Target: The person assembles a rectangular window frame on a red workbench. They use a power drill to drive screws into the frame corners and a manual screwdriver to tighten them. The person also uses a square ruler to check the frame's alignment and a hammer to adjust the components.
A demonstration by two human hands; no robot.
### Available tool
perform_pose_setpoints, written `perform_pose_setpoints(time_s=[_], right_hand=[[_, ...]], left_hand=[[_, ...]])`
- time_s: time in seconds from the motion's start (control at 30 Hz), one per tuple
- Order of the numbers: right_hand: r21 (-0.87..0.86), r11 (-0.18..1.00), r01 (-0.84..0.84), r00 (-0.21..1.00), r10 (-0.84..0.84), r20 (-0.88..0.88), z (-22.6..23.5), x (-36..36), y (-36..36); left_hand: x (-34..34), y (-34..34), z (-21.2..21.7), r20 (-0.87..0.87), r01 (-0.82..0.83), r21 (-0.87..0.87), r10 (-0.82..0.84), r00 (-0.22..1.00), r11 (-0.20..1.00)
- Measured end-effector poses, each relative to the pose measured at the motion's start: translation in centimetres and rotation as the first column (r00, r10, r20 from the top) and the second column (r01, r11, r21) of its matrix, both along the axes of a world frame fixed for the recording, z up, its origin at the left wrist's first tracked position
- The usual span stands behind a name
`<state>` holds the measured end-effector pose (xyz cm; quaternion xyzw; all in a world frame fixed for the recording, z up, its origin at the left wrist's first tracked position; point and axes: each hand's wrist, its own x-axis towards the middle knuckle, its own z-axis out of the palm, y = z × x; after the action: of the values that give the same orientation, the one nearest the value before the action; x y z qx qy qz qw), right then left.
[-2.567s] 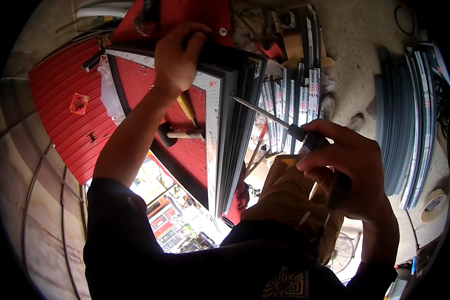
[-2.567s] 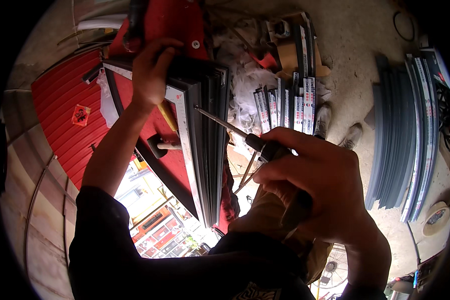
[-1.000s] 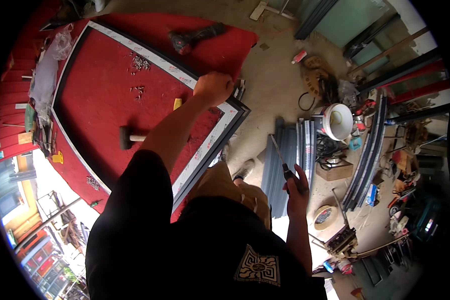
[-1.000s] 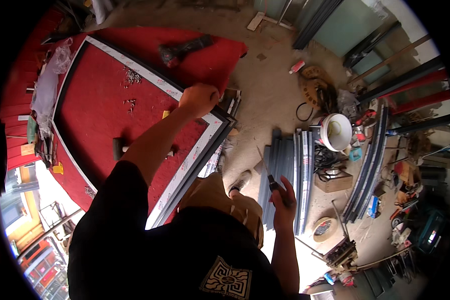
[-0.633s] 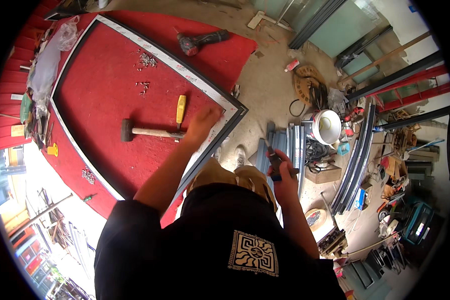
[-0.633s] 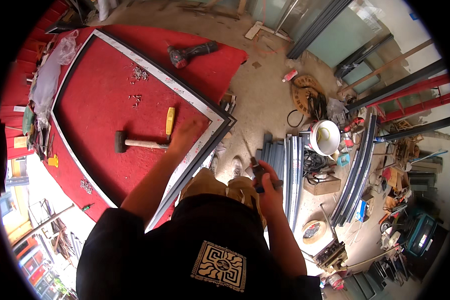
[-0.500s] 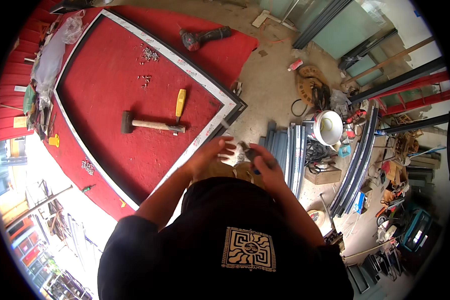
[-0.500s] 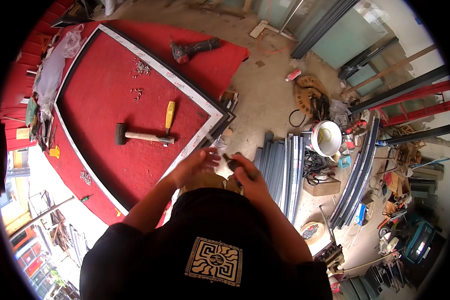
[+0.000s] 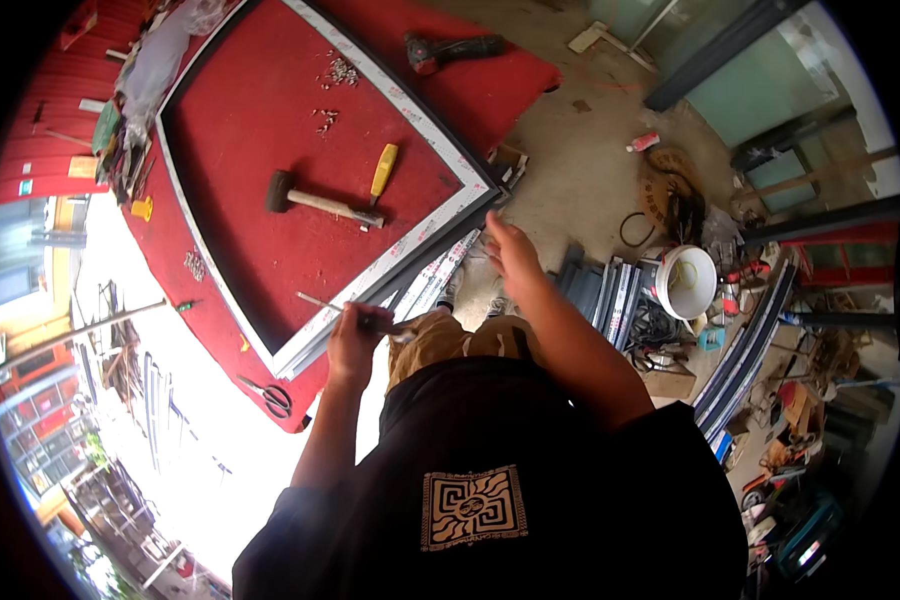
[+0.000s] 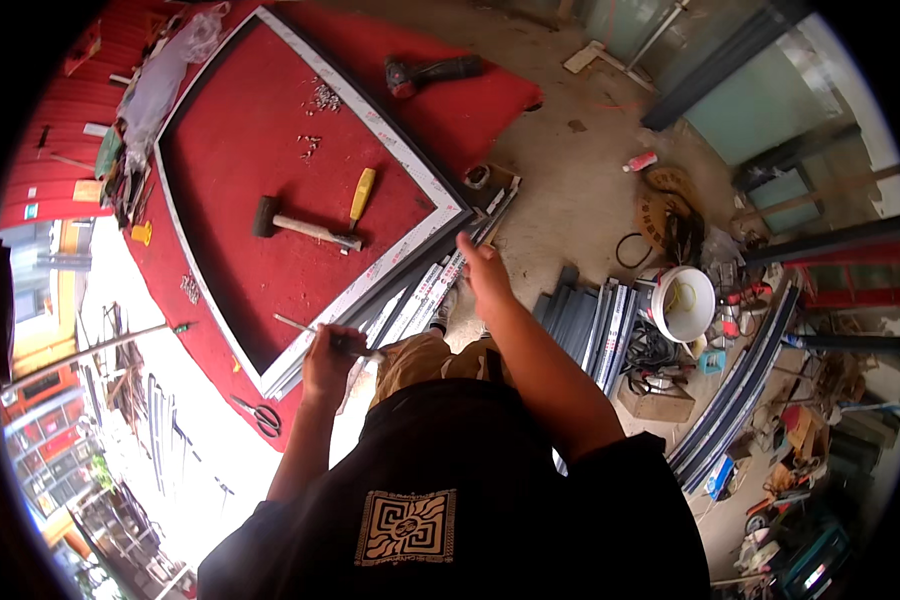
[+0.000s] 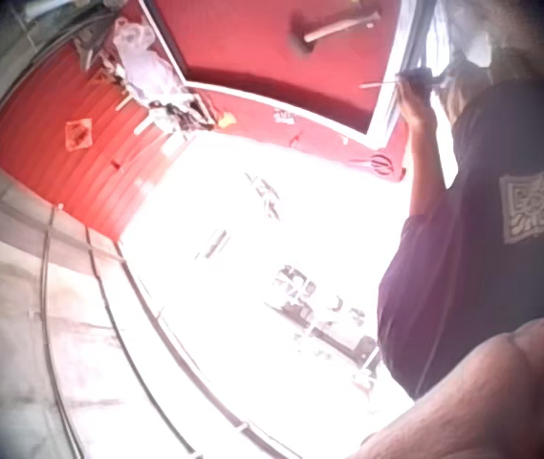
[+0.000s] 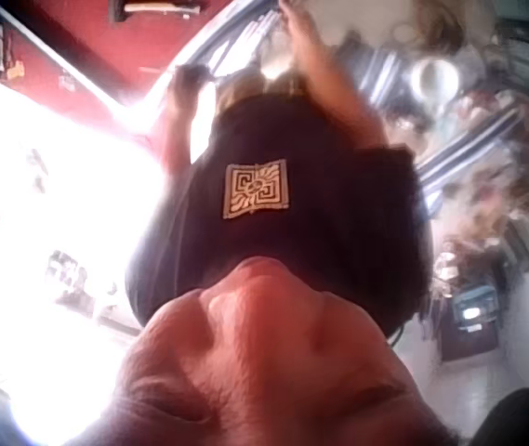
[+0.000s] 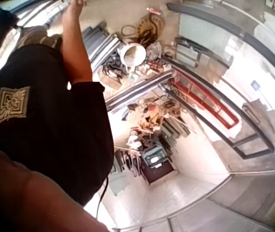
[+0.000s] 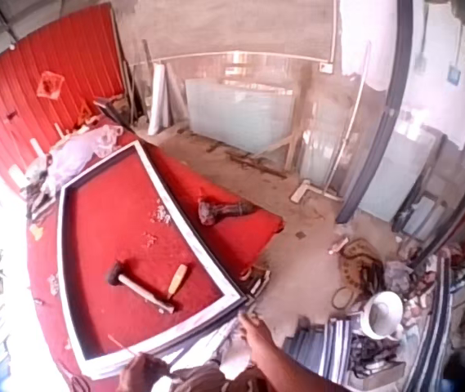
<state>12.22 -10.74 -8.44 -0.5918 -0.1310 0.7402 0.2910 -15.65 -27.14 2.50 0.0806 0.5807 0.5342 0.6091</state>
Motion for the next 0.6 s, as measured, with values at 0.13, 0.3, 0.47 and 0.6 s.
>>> perform_pose_setpoints(time_s=[0.13,0.3,0.47,0.6], right_hand=[[-0.149,0.968,0.202,0.976,-0.212,-0.053,-2.4,-1.6,4.9],[-0.035,0.98,0.198,0.966,-0.201,-0.164,-2.0,-4.0,6.3],[-0.045,0.985,0.166,0.982,-0.169,-0.081,-3.5,-4.0,6.3],[0.091,0.996,0.002,1.0,-0.002,0.008,-3.0,-1.8,6.0]], left_hand=[[-0.8,-5.7,0.2,-0.175,-0.045,-0.119,0.023,0.984,0.992],[-0.9,-11.6,-2.2,-0.195,-0.212,-0.181,0.176,0.965,0.96],[-1.4,-13.6,-3.2,-0.132,-0.293,-0.248,0.268,0.954,0.923],[-3.6,-13.9,-2.5,-0.095,-0.327,-0.253,0.313,0.945,0.911]])
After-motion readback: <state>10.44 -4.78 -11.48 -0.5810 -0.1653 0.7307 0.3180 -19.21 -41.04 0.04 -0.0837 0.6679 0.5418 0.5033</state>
